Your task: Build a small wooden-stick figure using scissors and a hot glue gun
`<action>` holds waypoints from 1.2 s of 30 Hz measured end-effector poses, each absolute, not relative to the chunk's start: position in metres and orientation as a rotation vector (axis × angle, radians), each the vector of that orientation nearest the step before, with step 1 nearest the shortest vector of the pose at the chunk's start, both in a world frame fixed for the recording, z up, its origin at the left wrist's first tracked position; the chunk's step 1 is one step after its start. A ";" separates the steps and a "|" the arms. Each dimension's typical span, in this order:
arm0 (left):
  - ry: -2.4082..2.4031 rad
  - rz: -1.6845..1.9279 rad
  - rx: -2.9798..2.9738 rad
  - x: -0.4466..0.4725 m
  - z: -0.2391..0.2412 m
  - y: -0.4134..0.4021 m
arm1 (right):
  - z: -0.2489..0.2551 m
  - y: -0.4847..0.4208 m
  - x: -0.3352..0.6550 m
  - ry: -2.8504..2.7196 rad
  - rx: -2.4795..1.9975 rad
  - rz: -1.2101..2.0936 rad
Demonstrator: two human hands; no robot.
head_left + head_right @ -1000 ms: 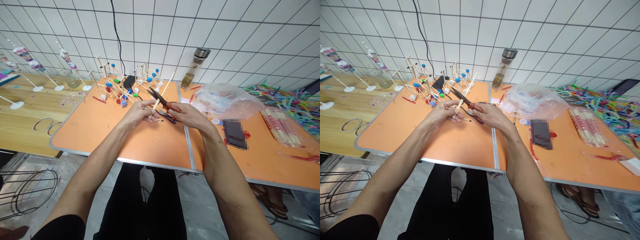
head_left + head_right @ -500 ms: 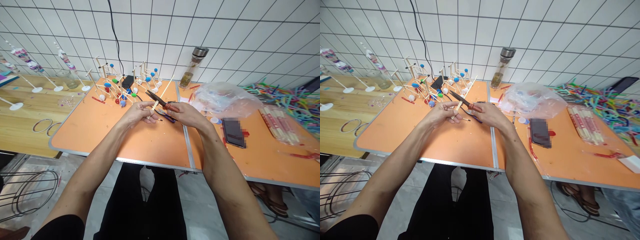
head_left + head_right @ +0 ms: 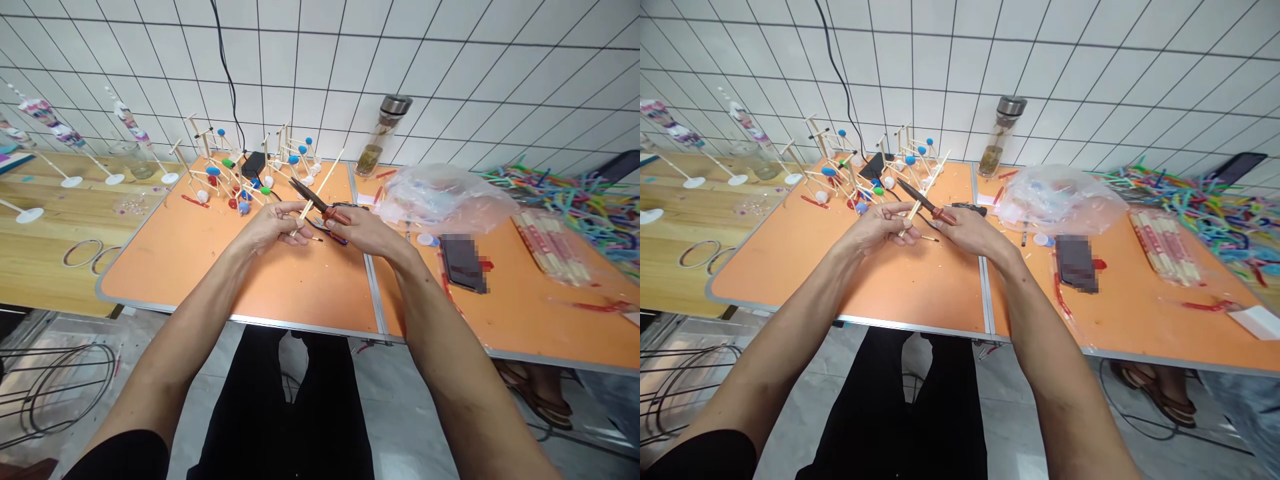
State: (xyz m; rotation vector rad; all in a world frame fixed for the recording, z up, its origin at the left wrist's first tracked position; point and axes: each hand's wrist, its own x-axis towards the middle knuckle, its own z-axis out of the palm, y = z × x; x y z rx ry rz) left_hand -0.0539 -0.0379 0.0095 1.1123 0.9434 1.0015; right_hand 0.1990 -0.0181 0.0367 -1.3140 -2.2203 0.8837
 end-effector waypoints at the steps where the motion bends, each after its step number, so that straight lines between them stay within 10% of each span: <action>1: 0.941 1.000 1.106 -0.054 0.010 -0.038 | 0.036 -0.018 0.198 -2.208 -1.304 0.893; 36: 1.052 1.336 0.991 -0.049 0.007 -0.028 | 0.051 -0.015 0.226 -2.587 -1.173 1.082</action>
